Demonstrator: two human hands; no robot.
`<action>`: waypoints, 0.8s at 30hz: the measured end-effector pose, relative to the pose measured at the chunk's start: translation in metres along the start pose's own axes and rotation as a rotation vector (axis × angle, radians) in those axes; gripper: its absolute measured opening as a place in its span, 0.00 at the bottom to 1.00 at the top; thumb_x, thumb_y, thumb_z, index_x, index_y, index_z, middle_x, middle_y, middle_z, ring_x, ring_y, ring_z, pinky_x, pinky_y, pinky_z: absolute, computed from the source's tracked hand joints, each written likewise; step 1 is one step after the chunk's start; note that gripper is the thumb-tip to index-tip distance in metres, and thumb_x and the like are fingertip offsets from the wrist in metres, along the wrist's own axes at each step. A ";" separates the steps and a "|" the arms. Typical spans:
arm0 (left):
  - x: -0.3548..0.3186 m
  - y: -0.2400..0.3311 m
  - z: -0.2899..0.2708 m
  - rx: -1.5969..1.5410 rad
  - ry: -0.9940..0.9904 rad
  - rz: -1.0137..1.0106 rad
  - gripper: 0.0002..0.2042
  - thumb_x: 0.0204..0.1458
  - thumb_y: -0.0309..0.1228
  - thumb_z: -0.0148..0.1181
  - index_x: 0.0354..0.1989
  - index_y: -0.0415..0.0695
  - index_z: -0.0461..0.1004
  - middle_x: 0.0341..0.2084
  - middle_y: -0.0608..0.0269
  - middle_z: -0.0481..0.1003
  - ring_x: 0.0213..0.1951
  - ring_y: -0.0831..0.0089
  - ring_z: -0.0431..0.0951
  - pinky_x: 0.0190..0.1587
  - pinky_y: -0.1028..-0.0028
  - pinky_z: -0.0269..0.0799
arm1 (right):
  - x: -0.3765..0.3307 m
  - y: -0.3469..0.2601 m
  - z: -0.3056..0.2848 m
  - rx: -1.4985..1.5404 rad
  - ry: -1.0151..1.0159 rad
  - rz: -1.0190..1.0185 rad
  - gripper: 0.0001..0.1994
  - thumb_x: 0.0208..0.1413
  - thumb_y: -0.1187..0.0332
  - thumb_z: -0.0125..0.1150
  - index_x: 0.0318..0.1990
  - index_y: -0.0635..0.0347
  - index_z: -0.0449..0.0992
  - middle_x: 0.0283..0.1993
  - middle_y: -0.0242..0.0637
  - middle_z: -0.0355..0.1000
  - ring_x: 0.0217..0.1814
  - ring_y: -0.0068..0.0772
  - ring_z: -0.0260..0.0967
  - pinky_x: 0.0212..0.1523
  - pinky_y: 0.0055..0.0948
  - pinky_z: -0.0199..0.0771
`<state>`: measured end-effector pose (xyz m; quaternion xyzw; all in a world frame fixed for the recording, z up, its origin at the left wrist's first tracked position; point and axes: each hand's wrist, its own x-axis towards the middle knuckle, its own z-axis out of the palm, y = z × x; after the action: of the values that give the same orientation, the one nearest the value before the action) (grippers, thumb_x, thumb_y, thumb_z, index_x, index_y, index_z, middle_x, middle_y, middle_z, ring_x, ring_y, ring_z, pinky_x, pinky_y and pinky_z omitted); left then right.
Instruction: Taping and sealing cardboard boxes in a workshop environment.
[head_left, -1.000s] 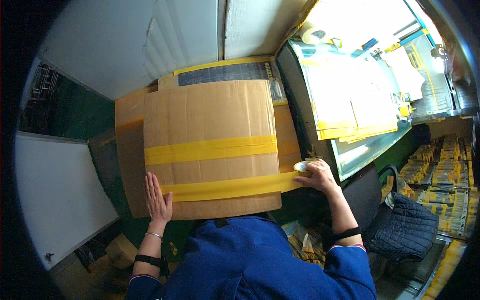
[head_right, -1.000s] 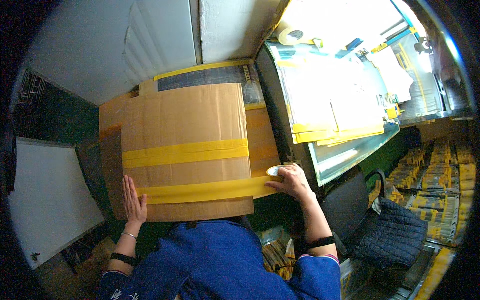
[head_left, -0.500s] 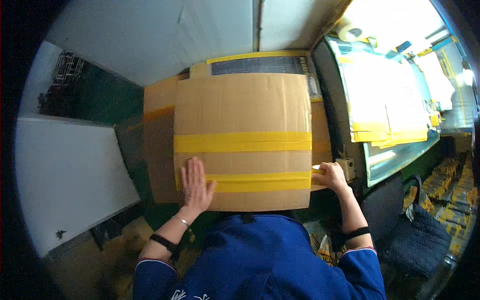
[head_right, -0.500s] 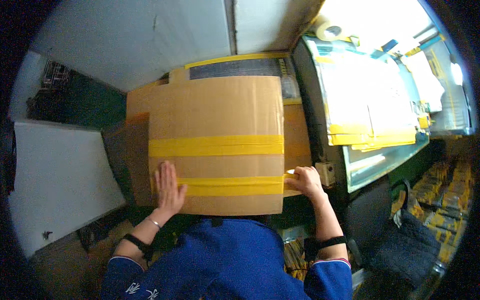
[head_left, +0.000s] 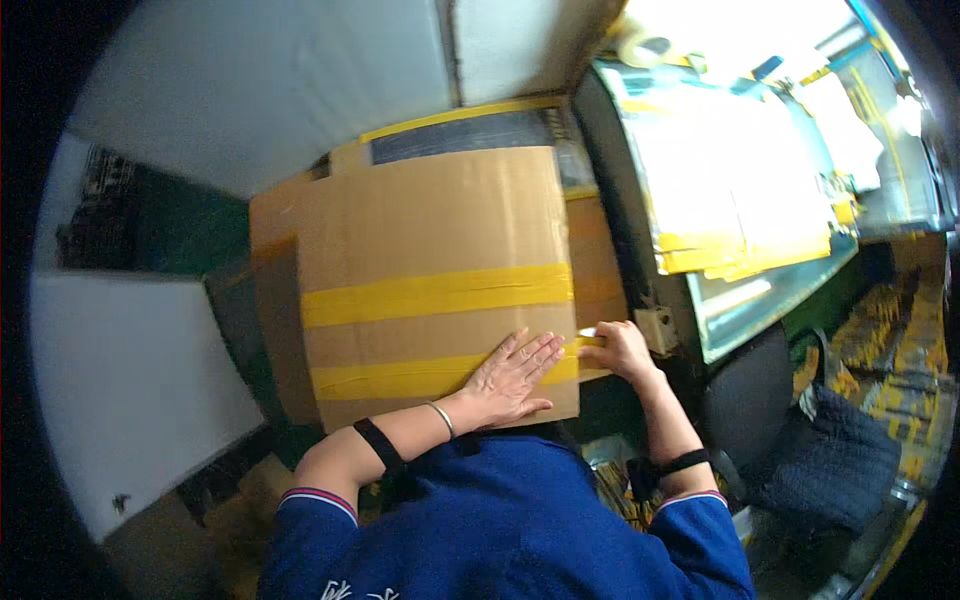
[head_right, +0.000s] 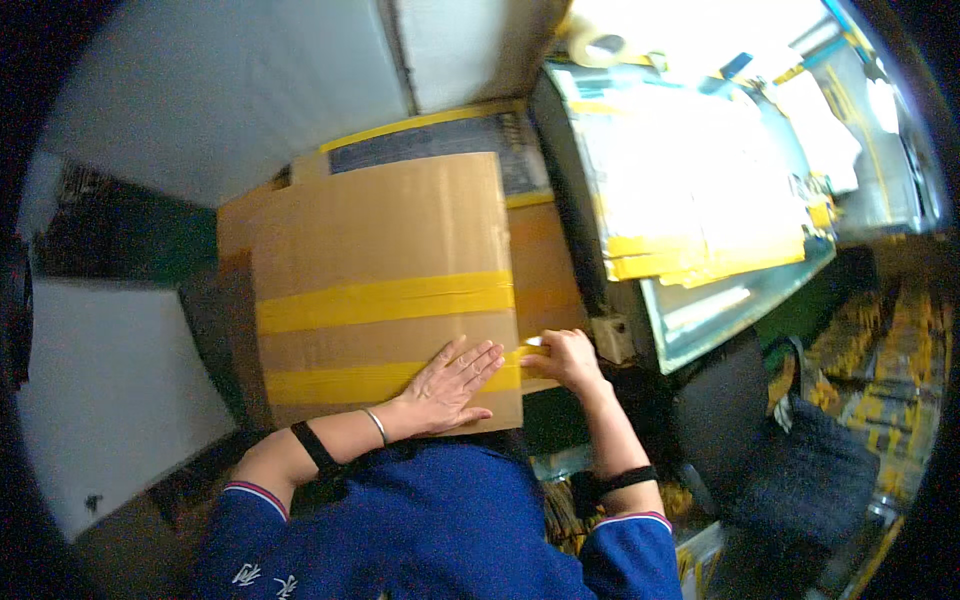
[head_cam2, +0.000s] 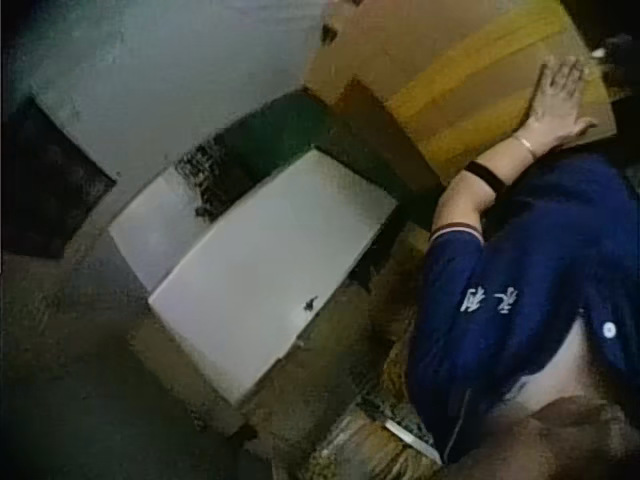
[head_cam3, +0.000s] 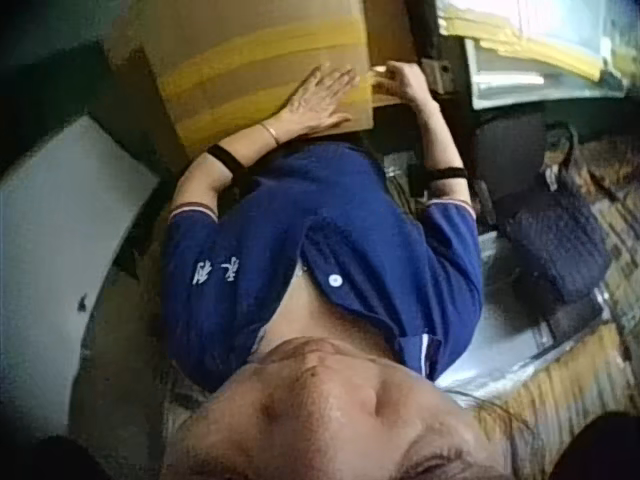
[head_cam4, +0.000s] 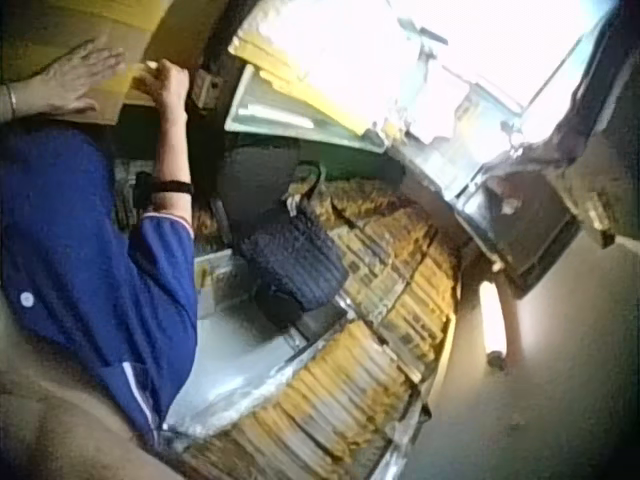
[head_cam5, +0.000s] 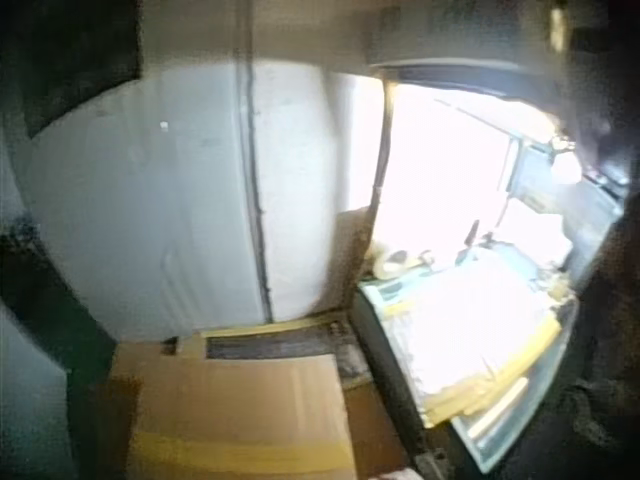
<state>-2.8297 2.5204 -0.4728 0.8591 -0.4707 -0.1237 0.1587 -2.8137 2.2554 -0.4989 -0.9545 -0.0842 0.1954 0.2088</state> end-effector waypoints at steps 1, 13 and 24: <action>0.010 0.002 0.002 0.007 0.000 0.070 0.37 0.57 0.57 0.38 0.66 0.39 0.49 0.68 0.56 0.45 0.70 0.66 0.40 0.69 0.58 0.28 | 0.000 0.002 0.003 0.037 0.002 0.016 0.22 0.41 0.45 0.67 0.26 0.57 0.76 0.26 0.44 0.74 0.34 0.47 0.73 0.37 0.41 0.68; 0.073 0.002 0.001 0.175 0.026 0.400 0.25 0.54 0.51 0.50 0.42 0.39 0.74 0.45 0.54 0.73 0.54 0.63 0.69 0.64 0.60 0.53 | -0.035 0.050 0.003 0.289 0.180 -0.244 0.24 0.45 0.44 0.63 0.20 0.57 0.71 0.21 0.38 0.68 0.29 0.43 0.67 0.40 0.37 0.65; 0.101 0.014 -0.014 0.139 -0.136 0.417 0.27 0.53 0.52 0.51 0.39 0.34 0.74 0.39 0.49 0.75 0.47 0.59 0.73 0.59 0.62 0.60 | -0.021 0.064 0.049 0.256 0.335 -0.056 0.26 0.43 0.39 0.61 0.21 0.57 0.73 0.22 0.39 0.69 0.29 0.43 0.68 0.39 0.37 0.66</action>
<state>-2.7823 2.4295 -0.4606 0.7417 -0.6551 -0.1130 0.0894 -2.8478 2.2110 -0.5607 -0.9367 -0.0493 0.0370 0.3446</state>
